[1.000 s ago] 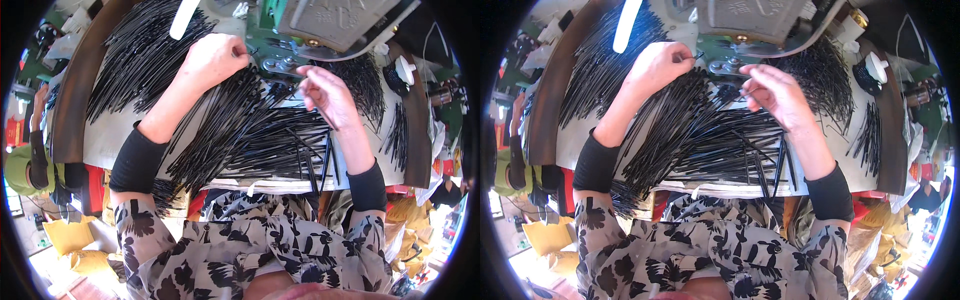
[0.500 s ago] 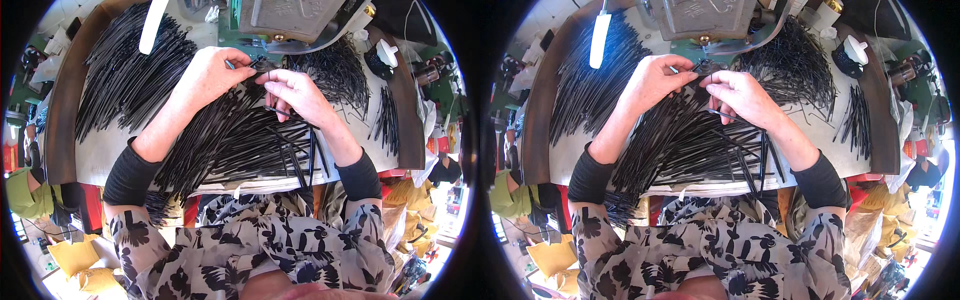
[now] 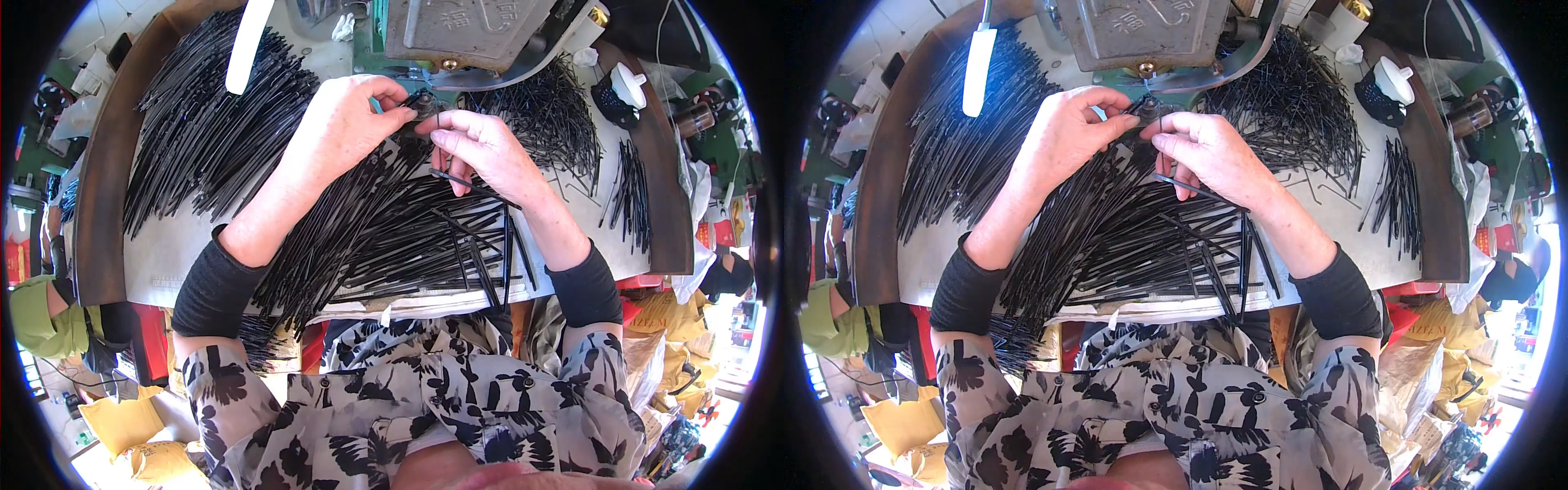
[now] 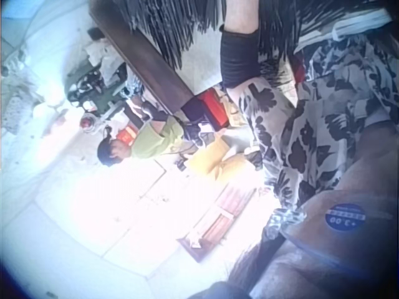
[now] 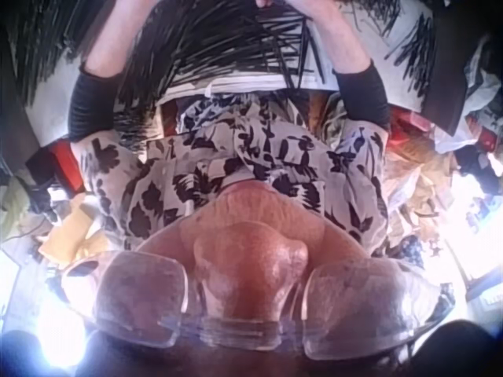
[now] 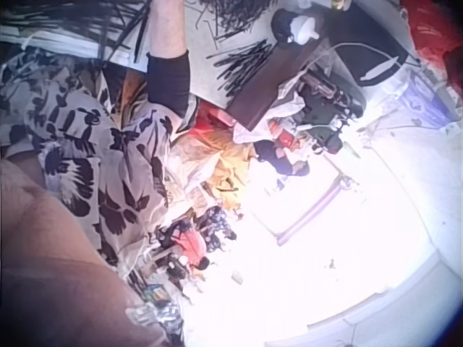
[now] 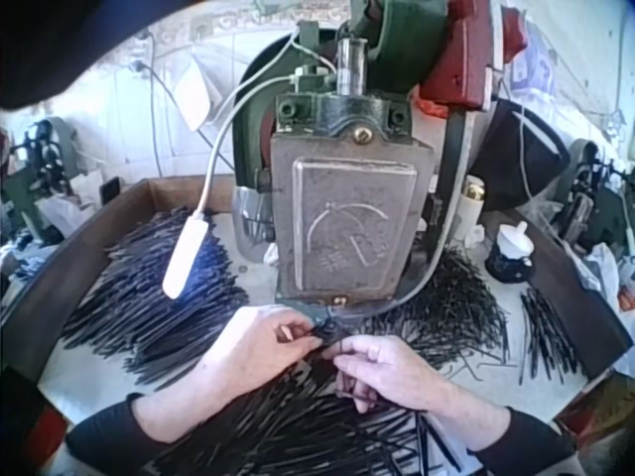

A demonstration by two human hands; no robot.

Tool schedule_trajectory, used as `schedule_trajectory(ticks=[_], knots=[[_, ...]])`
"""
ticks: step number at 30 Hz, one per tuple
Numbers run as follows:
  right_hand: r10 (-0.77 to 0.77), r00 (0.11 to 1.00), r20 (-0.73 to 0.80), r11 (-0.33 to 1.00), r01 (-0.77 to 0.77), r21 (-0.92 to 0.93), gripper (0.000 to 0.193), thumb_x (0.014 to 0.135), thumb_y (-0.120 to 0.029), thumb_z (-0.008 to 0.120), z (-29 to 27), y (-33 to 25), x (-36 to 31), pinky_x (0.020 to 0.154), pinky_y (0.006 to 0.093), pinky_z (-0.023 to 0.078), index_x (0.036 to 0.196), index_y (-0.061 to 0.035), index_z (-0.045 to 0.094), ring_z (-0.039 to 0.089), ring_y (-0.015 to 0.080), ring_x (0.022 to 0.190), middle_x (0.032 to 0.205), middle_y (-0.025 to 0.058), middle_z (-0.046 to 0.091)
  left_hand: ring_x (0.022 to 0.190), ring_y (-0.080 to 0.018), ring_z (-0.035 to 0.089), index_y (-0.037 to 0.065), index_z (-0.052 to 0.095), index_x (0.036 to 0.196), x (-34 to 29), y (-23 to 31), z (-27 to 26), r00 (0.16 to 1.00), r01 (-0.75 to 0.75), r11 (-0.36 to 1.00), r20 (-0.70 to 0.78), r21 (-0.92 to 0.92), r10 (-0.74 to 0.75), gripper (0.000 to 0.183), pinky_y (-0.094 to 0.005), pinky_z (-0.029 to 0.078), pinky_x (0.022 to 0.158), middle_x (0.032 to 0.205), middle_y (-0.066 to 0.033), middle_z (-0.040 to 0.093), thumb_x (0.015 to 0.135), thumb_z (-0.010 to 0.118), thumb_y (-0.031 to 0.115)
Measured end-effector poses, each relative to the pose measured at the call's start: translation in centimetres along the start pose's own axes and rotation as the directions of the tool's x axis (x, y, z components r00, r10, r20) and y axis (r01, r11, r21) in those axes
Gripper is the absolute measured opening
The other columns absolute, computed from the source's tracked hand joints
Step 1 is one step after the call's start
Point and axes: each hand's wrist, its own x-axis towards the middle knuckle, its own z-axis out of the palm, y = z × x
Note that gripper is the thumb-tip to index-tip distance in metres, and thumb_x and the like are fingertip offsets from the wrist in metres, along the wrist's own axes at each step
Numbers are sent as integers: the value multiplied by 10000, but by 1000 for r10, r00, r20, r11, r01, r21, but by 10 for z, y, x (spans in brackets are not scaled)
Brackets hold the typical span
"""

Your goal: The person assembles umbrella ribs by fitting plastic ribs together with metal wire stretchers and joining them using a press machine before setting them aside.

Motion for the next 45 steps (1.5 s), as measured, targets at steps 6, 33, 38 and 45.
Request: schedule_trajectory(ticks=[6,33,38,45], knots=[[-15,1000,1,1000,15,5,288,930,-168,475,0,0,1,445,210,451,1107,46,549,578,97,500,738,72,602,510,-79,559,3,662,941,0,3,0,1000,27,999,3,19,-27,269,-235,436,507,590,-76,615,758,697,197],[105,977,184,994,-107,3,292,899,-185,541,2,3,-6,403,169,347,1068,49,587,459,30,453,620,0,550,434,-69,535,-20,650,855,-8,11,-2,899,282,925,408,-255,-162,299,-203,376,383,609,-36,597,876,598,273],[82,995,49,963,-92,252,333,847,-149,598,-12,11,2,495,193,475,1121,27,524,577,89,553,726,43,605,456,-61,534,-5,647,788,-10,4,-4,838,379,906,486,-191,-248,262,-201,381,408,586,-11,581,851,626,248],[2,991,137,827,-79,556,311,880,-156,572,-31,19,7,634,263,568,1137,14,532,664,167,702,920,170,653,424,-32,408,-39,649,812,-8,5,-8,818,459,787,543,-413,-191,317,-190,301,421,548,26,508,839,647,276]])
